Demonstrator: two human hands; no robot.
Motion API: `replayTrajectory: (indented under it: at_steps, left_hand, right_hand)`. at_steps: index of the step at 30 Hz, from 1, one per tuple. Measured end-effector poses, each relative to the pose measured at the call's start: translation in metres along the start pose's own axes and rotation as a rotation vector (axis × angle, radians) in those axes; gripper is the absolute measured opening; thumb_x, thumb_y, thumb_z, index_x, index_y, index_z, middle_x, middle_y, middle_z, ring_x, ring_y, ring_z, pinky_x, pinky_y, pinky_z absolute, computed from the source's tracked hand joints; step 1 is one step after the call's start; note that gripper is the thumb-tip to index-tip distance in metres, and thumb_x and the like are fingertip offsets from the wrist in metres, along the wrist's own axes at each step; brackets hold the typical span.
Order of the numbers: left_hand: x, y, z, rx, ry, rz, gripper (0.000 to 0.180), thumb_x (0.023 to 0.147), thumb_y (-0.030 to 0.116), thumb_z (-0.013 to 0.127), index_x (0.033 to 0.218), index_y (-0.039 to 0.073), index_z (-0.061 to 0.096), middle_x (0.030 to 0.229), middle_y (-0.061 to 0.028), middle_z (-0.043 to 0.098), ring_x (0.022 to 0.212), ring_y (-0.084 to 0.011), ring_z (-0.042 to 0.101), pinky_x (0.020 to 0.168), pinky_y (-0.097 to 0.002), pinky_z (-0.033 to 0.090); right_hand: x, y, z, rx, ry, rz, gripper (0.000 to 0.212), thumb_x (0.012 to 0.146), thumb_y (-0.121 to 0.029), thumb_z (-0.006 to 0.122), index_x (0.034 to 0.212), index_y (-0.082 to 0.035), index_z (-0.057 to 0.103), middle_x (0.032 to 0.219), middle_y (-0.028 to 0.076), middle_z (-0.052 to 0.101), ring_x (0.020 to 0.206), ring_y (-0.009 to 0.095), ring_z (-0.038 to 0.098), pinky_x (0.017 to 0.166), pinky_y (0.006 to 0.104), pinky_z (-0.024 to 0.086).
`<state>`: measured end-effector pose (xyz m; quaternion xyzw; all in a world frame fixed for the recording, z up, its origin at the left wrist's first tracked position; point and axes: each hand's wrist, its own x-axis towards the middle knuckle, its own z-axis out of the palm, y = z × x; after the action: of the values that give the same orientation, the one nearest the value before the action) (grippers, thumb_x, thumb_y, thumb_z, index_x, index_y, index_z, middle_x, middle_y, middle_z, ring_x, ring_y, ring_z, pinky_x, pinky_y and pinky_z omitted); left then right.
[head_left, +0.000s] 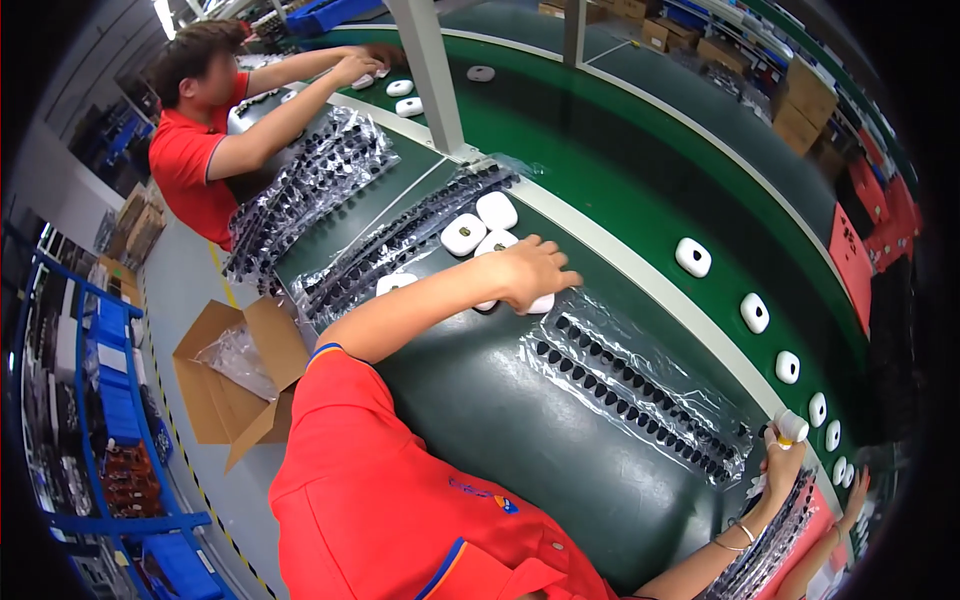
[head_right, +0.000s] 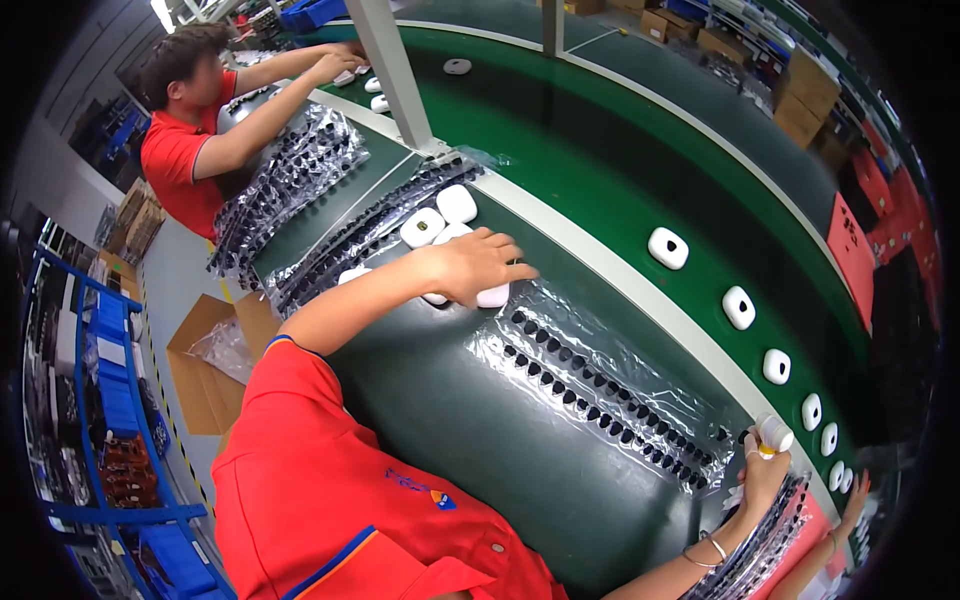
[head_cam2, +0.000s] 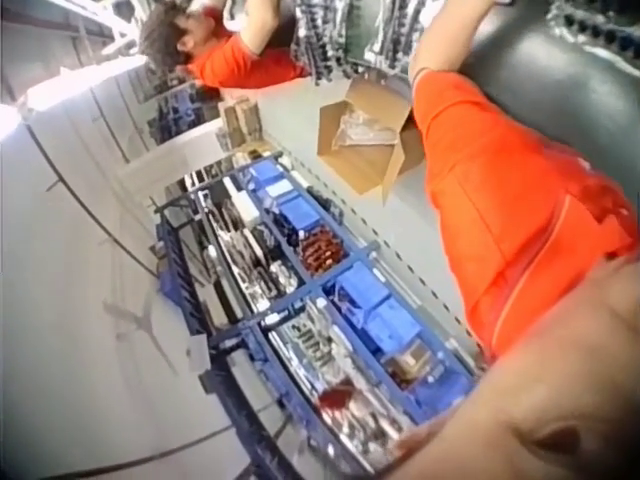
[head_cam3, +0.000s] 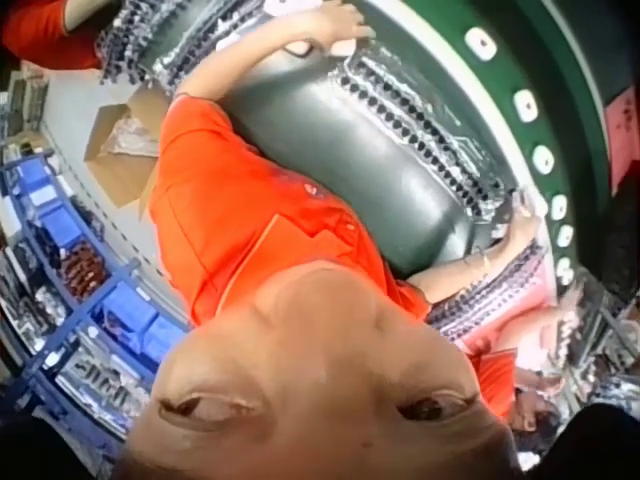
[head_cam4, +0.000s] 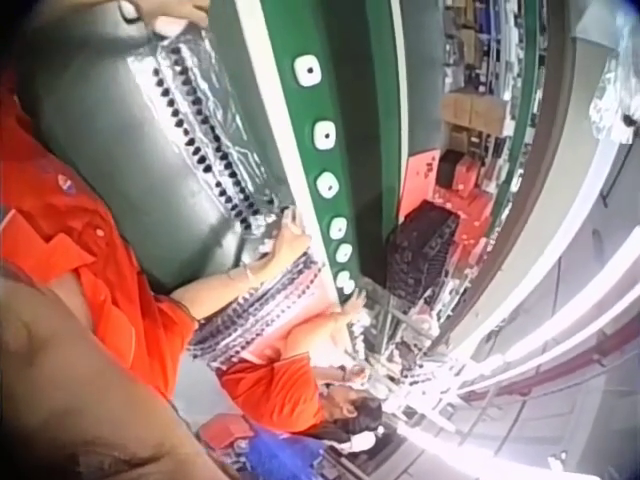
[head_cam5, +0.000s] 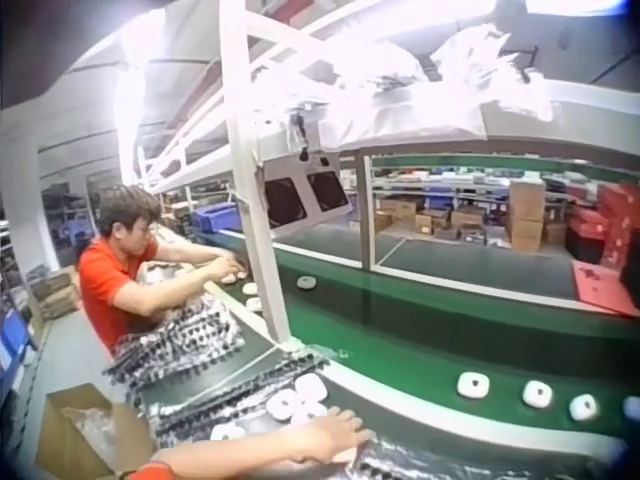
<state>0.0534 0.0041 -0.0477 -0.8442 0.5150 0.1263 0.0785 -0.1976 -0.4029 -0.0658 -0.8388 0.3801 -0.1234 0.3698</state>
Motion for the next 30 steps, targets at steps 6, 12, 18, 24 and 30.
replayTrajectory:
  at_steps: [6,12,18,24,30]
  left_hand:
    - [0.007,-0.008,-0.002,-0.548,0.155,-0.135,0.05,0.059,0.016,0.075,0.104,0.014,0.055,0.098,-0.0106,0.051,0.097,-0.0275,0.053,0.08,-0.0346,0.044]
    - [0.033,0.062,-0.026,-1.345,0.288,0.056,0.057,0.064,0.01,0.074,0.112,0.008,0.044,0.087,-0.0062,0.055,0.068,-0.0111,0.055,0.052,-0.0252,0.049]
    - [0.061,0.136,-0.033,-1.529,0.088,0.22,0.052,0.064,0.01,0.075,0.105,0.009,0.043,0.076,-0.0036,0.057,0.052,-0.0067,0.052,0.04,-0.0215,0.042]
    - [0.081,0.156,-0.027,-1.491,0.198,0.358,0.057,0.065,0.012,0.078,0.111,0.006,0.044,0.084,-0.002,0.058,0.071,-0.0077,0.056,0.056,-0.0214,0.047]
    - [0.079,0.156,-0.029,-1.738,0.099,0.39,0.058,0.067,0.003,0.074,0.115,0.006,0.042,0.1,-0.0038,0.054,0.092,-0.0119,0.055,0.076,-0.0259,0.049]
  right_hand:
    - [-0.03,-0.047,0.009,0.141,0.043,-0.038,0.026,0.074,-0.006,0.066,0.099,0.0,0.057,0.075,0.004,0.059,0.038,0.006,0.041,0.031,0.0185,0.027]
    - [-0.078,-0.117,0.042,0.405,-0.112,-0.269,0.029,0.074,-0.009,0.069,0.1,0.0,0.06,0.08,0.002,0.061,0.055,0.003,0.049,0.044,0.0163,0.036]
    - [-0.091,-0.136,0.056,0.5,-0.16,-0.39,0.024,0.072,0.0,0.065,0.093,-0.002,0.056,0.082,-0.002,0.057,0.062,0.001,0.051,0.046,0.0164,0.04]
    - [-0.089,-0.123,0.052,0.379,-0.176,-0.362,0.026,0.071,0.002,0.064,0.095,-0.001,0.054,0.088,0.002,0.057,0.081,0.007,0.053,0.071,0.0232,0.046]
    - [-0.082,-0.114,0.056,0.419,-0.109,-0.48,0.027,0.071,0.001,0.065,0.095,-0.002,0.053,0.085,0.001,0.056,0.076,0.007,0.053,0.067,0.0218,0.046]
